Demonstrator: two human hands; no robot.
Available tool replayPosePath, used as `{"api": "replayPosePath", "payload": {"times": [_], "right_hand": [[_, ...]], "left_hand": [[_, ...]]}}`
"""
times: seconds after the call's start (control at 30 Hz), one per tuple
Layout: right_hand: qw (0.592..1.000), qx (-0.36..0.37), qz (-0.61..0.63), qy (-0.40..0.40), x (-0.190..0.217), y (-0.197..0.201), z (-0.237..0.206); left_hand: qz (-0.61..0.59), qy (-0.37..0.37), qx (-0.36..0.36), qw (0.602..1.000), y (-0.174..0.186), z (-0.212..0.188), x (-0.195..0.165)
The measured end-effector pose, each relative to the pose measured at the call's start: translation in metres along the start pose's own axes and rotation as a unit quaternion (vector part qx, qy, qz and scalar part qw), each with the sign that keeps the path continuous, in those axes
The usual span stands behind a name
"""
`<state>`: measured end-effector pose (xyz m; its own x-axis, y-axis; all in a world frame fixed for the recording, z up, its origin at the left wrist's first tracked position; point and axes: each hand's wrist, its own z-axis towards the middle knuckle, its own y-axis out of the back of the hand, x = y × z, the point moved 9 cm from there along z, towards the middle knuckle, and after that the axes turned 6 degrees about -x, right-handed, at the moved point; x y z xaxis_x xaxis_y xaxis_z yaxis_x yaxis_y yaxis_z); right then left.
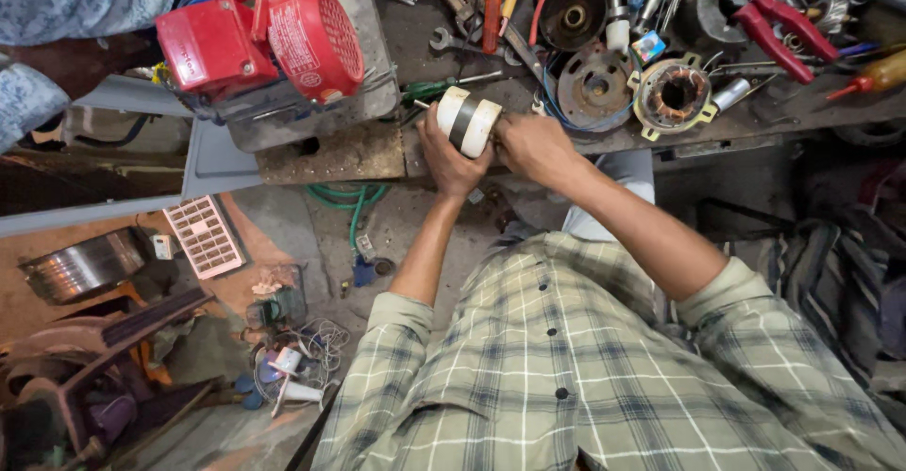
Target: The person holds a white cylindrical electrical component and repeatedly inserts and removes a small metal pin into a hole on its side. The person rotates the component to access different sides while continuing the same pin-insertion action.
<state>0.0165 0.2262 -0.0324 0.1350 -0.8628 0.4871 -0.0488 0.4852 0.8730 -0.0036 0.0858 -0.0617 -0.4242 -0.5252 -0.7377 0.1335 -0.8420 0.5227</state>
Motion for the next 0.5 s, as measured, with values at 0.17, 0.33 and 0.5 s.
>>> {"api": "replayPosePath", "payload": {"times": [0.17,0.33,0.5], "right_hand": [[0.999,-0.010,-0.040,-0.008,-0.005,0.008,-0.003],[0.997,0.005,-0.068,-0.022,0.000,-0.008,-0.011],[0.996,-0.073,-0.049,0.005,-0.003,0.009,-0.016]], "left_hand": [[0.007,-0.003,-0.003,1.000,-0.003,0.005,0.000],[0.003,-0.006,-0.008,1.000,0.000,0.001,-0.001],[0.004,-0.008,-0.008,1.000,0.000,0.004,-0.002]]}}
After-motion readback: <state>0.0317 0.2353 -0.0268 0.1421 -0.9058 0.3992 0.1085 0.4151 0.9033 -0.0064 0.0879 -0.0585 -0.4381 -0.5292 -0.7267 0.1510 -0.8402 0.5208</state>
